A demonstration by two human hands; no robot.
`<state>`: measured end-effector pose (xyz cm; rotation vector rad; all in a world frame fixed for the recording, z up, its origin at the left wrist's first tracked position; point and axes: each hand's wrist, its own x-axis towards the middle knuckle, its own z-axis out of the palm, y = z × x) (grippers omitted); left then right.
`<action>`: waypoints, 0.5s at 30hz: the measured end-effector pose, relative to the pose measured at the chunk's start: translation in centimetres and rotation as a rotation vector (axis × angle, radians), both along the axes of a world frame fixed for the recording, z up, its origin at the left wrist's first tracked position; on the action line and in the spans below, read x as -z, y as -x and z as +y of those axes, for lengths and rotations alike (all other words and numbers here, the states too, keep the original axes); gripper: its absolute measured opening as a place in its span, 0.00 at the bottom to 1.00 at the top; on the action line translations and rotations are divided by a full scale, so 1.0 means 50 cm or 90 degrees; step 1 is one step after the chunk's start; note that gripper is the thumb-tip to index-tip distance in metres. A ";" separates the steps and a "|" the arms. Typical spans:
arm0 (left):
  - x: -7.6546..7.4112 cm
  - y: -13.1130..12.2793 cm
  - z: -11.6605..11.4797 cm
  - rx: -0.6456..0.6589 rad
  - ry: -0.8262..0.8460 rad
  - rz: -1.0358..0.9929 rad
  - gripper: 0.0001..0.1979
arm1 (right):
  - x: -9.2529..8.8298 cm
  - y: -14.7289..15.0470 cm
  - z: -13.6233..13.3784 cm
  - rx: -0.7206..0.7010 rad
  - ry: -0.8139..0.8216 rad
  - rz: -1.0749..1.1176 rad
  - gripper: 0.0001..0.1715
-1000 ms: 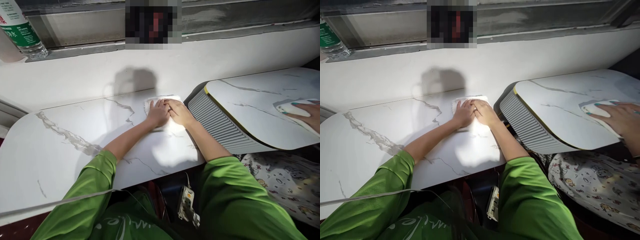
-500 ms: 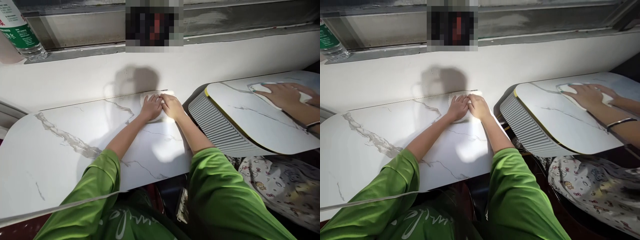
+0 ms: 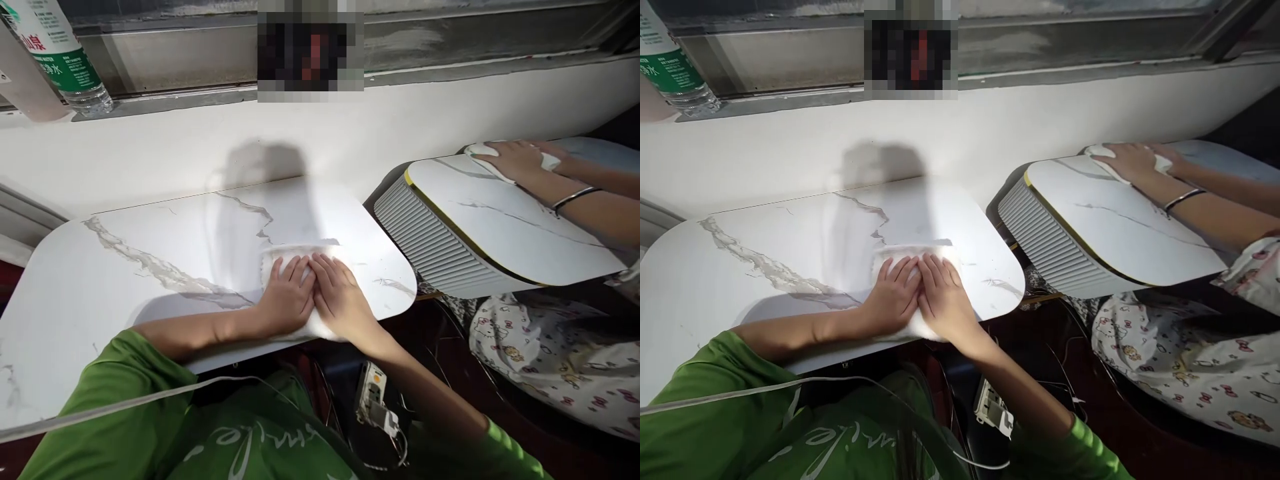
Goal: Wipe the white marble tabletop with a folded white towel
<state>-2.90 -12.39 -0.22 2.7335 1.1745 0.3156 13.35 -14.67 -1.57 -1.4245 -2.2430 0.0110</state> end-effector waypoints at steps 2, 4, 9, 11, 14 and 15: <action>0.000 0.006 -0.004 0.001 0.003 0.001 0.26 | 0.002 0.006 -0.002 0.000 0.001 0.009 0.34; -0.002 0.001 0.010 -0.009 0.006 0.003 0.27 | 0.005 0.002 0.022 -0.011 -0.002 0.009 0.34; -0.005 -0.029 0.127 -0.059 0.024 0.013 0.27 | 0.008 -0.022 0.169 -0.038 0.000 -0.021 0.31; -0.006 -0.037 0.203 -0.074 0.033 0.010 0.27 | 0.006 -0.024 0.250 -0.028 0.014 -0.033 0.31; -0.005 -0.040 0.319 -0.084 0.032 -0.003 0.26 | 0.000 -0.015 0.366 -0.001 0.028 -0.038 0.30; -0.005 -0.038 0.351 -0.090 0.030 -0.007 0.26 | -0.001 -0.011 0.399 0.002 0.030 -0.037 0.30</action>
